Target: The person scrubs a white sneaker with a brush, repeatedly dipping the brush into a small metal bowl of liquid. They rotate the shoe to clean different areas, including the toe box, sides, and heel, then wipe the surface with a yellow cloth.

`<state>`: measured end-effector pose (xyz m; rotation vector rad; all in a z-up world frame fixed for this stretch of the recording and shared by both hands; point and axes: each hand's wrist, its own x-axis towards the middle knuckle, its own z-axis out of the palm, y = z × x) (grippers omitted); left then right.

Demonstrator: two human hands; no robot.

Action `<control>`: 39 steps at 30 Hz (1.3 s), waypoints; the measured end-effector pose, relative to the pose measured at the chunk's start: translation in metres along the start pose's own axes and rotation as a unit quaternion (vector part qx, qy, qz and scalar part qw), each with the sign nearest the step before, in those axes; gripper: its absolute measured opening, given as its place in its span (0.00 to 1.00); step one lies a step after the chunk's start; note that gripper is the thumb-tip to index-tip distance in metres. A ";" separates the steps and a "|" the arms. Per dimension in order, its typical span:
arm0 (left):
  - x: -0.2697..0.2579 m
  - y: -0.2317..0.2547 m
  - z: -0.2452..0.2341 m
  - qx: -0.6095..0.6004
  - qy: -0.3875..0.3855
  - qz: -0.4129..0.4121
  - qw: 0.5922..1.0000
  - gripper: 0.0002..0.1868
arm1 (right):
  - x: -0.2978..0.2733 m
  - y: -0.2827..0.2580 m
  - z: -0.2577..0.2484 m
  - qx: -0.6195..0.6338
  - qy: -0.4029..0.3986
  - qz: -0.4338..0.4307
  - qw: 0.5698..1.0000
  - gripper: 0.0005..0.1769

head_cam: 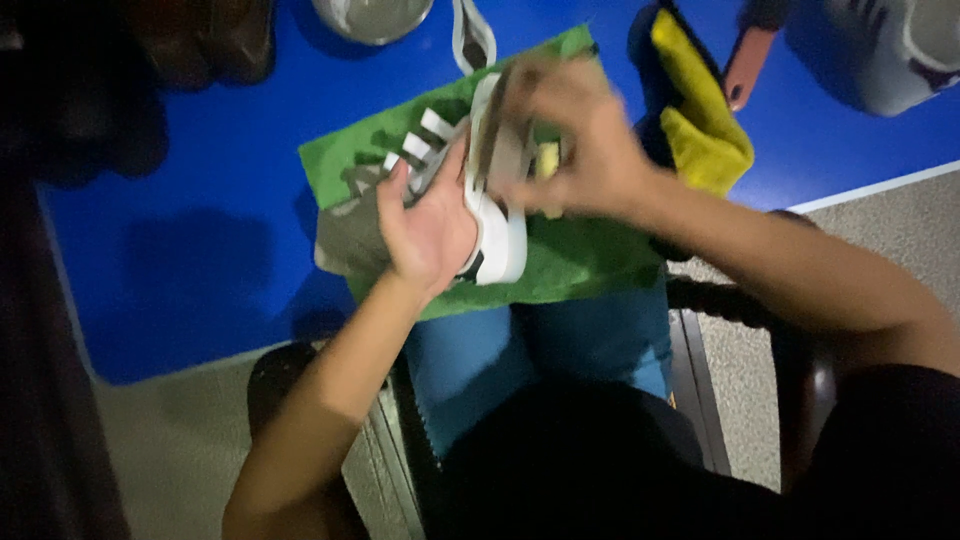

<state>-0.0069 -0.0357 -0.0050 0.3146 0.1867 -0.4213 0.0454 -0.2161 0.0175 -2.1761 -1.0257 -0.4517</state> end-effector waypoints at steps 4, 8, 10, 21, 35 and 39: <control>0.000 0.003 -0.008 0.059 -0.061 -0.019 0.996 0.47 | -0.001 0.001 0.003 0.047 -0.044 -0.033 0.997 0.31; 0.004 0.000 -0.003 0.039 -0.063 -0.024 0.997 0.49 | 0.000 0.008 0.003 0.042 -0.022 -0.001 0.999 0.33; 0.006 -0.006 -0.022 0.062 -0.061 -0.014 0.996 0.50 | -0.001 -0.004 0.005 0.064 -0.022 0.001 0.998 0.33; -0.001 0.002 0.007 -0.008 -0.017 -0.048 0.999 0.53 | -0.001 0.008 0.005 0.076 -0.061 -0.040 0.994 0.35; 0.001 0.005 0.002 0.003 0.002 -0.068 0.998 0.54 | -0.001 -0.003 0.001 0.059 -0.071 -0.049 0.995 0.33; -0.004 0.001 0.013 -0.035 0.019 -0.044 0.998 0.55 | -0.001 0.008 0.003 0.074 -0.066 -0.061 0.993 0.28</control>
